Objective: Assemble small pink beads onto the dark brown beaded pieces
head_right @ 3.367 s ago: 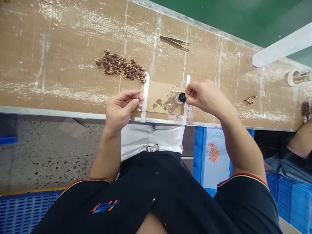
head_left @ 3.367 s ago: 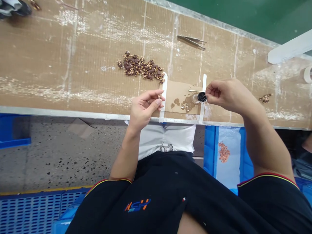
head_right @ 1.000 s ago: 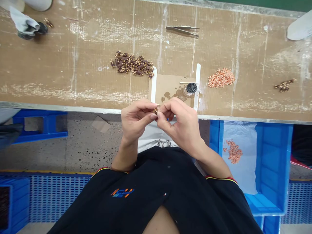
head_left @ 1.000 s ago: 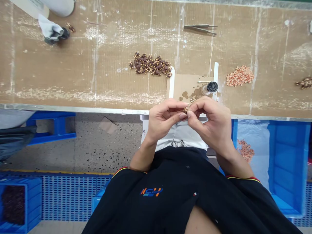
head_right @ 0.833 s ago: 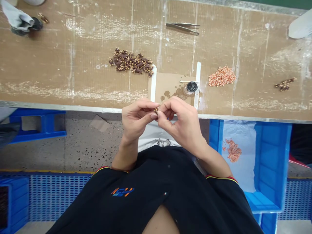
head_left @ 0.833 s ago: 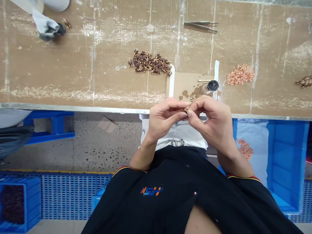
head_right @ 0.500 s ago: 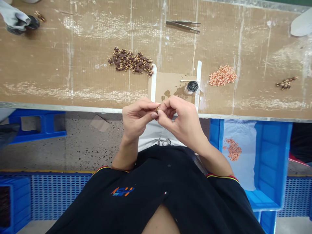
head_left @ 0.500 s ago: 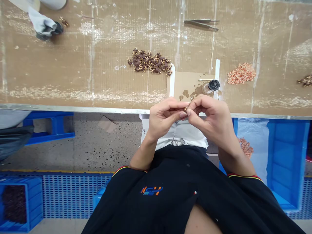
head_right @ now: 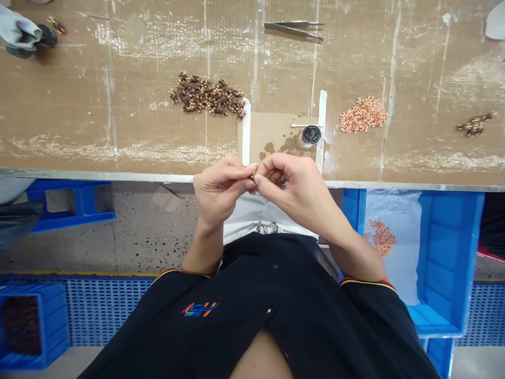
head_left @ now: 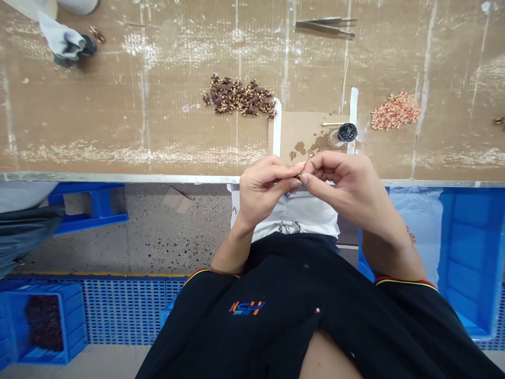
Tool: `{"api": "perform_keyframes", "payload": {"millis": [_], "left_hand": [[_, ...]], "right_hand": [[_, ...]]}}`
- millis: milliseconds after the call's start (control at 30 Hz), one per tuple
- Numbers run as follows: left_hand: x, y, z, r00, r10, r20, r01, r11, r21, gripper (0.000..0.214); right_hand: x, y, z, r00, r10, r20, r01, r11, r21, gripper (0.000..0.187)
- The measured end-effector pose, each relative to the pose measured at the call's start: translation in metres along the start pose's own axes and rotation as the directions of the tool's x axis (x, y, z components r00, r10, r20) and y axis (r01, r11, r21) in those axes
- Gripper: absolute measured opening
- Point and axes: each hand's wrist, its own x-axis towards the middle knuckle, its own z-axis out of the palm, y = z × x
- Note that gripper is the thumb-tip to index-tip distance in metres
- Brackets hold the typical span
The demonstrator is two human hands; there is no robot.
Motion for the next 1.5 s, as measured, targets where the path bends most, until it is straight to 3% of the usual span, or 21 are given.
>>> {"api": "perform_keyframes", "payload": {"millis": [233, 433, 600, 700, 800, 933, 1167, 1333, 1500], "left_hand": [[-0.003, 0.000, -0.001, 0.997, 0.078, -0.003, -0.077, 0.992, 0.095, 0.021], [-0.003, -0.003, -0.001, 0.996, 0.091, -0.016, -0.090, 0.994, 0.056, 0.023], [-0.006, -0.003, 0.003, 0.990, 0.096, -0.100, -0.091, 0.995, 0.049, 0.024], [-0.008, -0.002, 0.008, 0.984, 0.113, -0.135, -0.108, 0.993, 0.039, 0.022], [-0.009, -0.001, 0.012, 0.984, 0.122, -0.134, -0.119, 0.993, 0.024, 0.020], [-0.010, 0.004, 0.014, 0.989, 0.104, -0.108, -0.105, 0.994, -0.004, 0.021], [-0.012, 0.019, 0.015, 0.988, 0.058, -0.143, -0.053, 0.998, 0.039, 0.009], [-0.014, 0.023, 0.016, 0.980, -0.050, -0.194, 0.058, 0.998, 0.036, 0.018], [-0.013, 0.022, 0.013, 0.977, -0.121, -0.177, 0.119, 0.993, -0.018, 0.022]], "right_hand": [[-0.020, 0.002, 0.005, 0.960, -0.273, -0.059, 0.243, 0.921, -0.303, 0.013], [-0.023, 0.010, 0.013, 0.942, -0.321, -0.102, 0.269, 0.900, -0.342, 0.016], [-0.023, 0.011, 0.012, 0.941, -0.294, -0.167, 0.249, 0.936, -0.248, 0.014], [-0.021, 0.014, 0.013, 0.964, -0.161, -0.212, 0.144, 0.985, -0.092, 0.006], [-0.017, 0.016, 0.016, 0.988, -0.022, -0.154, 0.038, 0.994, 0.100, 0.031], [-0.013, 0.014, 0.020, 0.986, 0.022, -0.163, 0.016, 0.973, 0.230, 0.050], [-0.013, 0.009, 0.022, 0.970, -0.008, -0.243, 0.049, 0.985, 0.164, 0.051], [-0.012, 0.009, 0.024, 0.971, -0.025, -0.236, 0.059, 0.989, 0.136, 0.050], [-0.011, 0.008, 0.024, 0.977, -0.029, -0.213, 0.059, 0.989, 0.137, 0.050]]}}
